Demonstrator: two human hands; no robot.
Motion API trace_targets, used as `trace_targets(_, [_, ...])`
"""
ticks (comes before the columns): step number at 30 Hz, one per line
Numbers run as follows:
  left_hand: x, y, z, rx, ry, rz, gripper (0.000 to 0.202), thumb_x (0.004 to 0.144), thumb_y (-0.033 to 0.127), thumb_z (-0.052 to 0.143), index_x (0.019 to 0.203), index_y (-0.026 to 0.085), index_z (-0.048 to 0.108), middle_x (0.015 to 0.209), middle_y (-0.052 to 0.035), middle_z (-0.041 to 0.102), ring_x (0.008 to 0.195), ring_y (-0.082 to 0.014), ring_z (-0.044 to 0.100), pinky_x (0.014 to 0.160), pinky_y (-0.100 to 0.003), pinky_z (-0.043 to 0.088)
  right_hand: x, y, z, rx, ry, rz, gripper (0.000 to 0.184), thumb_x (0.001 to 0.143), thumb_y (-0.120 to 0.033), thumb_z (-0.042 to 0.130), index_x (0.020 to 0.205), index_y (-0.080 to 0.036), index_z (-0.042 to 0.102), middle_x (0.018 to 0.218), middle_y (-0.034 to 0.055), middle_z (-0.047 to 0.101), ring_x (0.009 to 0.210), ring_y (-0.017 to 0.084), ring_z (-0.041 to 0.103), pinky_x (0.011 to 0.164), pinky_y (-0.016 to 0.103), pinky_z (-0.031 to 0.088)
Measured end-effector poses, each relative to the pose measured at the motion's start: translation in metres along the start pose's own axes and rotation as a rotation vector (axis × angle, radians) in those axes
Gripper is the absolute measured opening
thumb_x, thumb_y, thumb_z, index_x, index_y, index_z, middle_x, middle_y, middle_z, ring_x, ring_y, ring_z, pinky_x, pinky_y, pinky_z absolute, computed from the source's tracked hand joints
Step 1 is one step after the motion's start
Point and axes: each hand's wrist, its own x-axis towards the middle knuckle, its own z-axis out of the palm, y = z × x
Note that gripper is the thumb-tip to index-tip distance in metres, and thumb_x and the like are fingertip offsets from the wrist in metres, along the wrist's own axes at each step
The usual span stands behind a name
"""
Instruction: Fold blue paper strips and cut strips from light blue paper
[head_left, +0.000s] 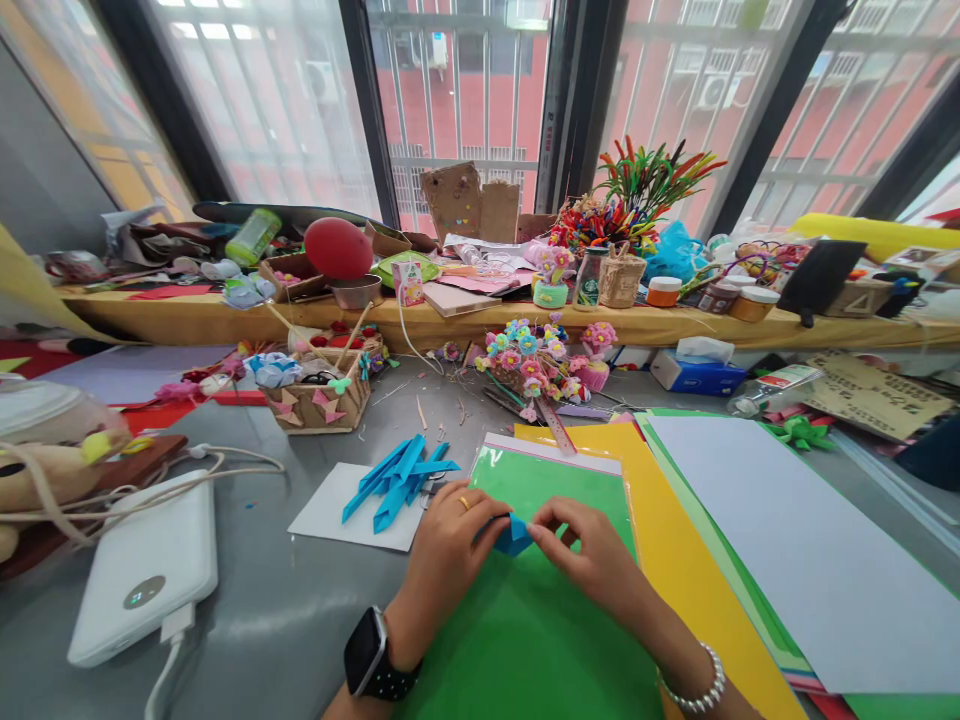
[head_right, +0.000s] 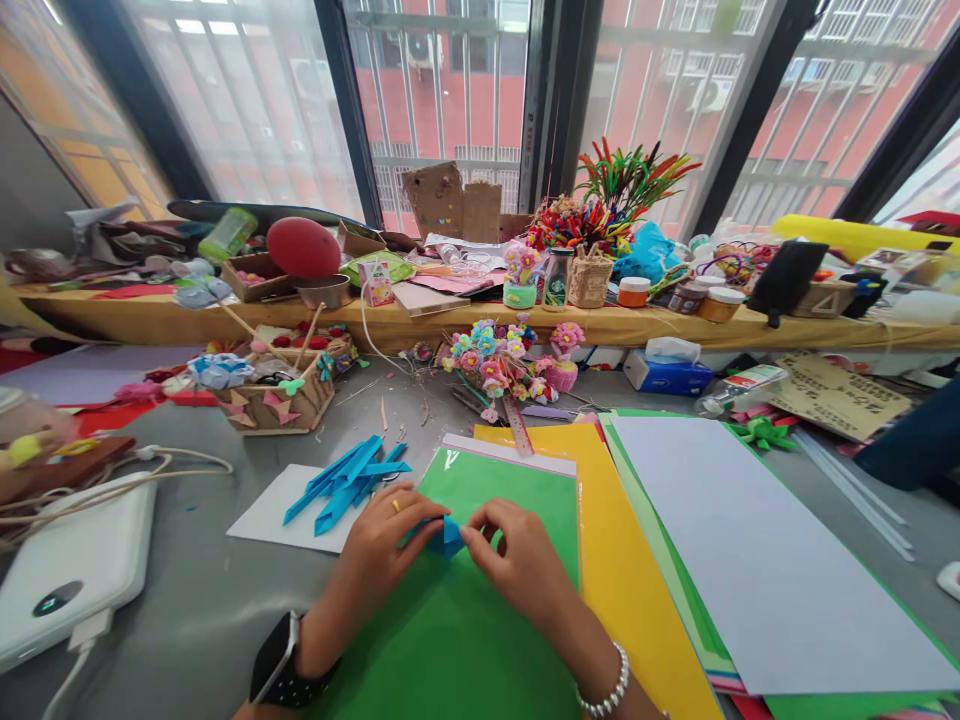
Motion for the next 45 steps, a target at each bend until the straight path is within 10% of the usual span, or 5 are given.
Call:
trace_targets(9, [0.003, 0.006, 0.004, -0.67, 0.019, -0.563, 0.019, 0.072, 0.034, 0.055, 0.074, 0.015, 0.06, 0.069, -0.0021, 0.063, 0.067, -0.017, 0.058, 0.058, -0.023, 0.044, -0.001, 0.001, 0.004, 0.12, 0.204, -0.001, 0.017, 0.075, -0.027, 0.057, 0.089, -0.016, 0.058, 0.077, 0.004, 0.064, 0.068, 0.015, 0.06, 0.058, 0.025, 0.05])
trace_targets(14, [0.001, 0.009, 0.011, -0.756, -0.066, -0.577, 0.028, 0.071, 0.032, 0.056, 0.094, 0.017, 0.057, 0.072, -0.0017, 0.06, 0.062, -0.0152, 0.055, 0.054, -0.023, 0.042, -0.002, 0.002, 0.008, 0.017, 0.202, -0.076, 0.014, 0.079, -0.022, 0.052, 0.088, -0.016, 0.06, 0.077, 0.0044, 0.064, 0.067, 0.015, 0.06, 0.059, 0.026, 0.05])
trace_targets(45, [0.0, 0.01, 0.011, -0.907, -0.135, -0.742, 0.038, 0.069, 0.048, 0.052, 0.052, 0.018, 0.037, 0.052, 0.0063, 0.027, 0.05, -0.0087, 0.029, 0.047, -0.021, 0.028, -0.008, 0.008, 0.013, -0.437, 0.361, -0.567, 0.022, 0.079, -0.007, 0.05, 0.099, -0.014, 0.058, 0.083, 0.0089, 0.064, 0.078, 0.019, 0.057, 0.065, 0.031, 0.05])
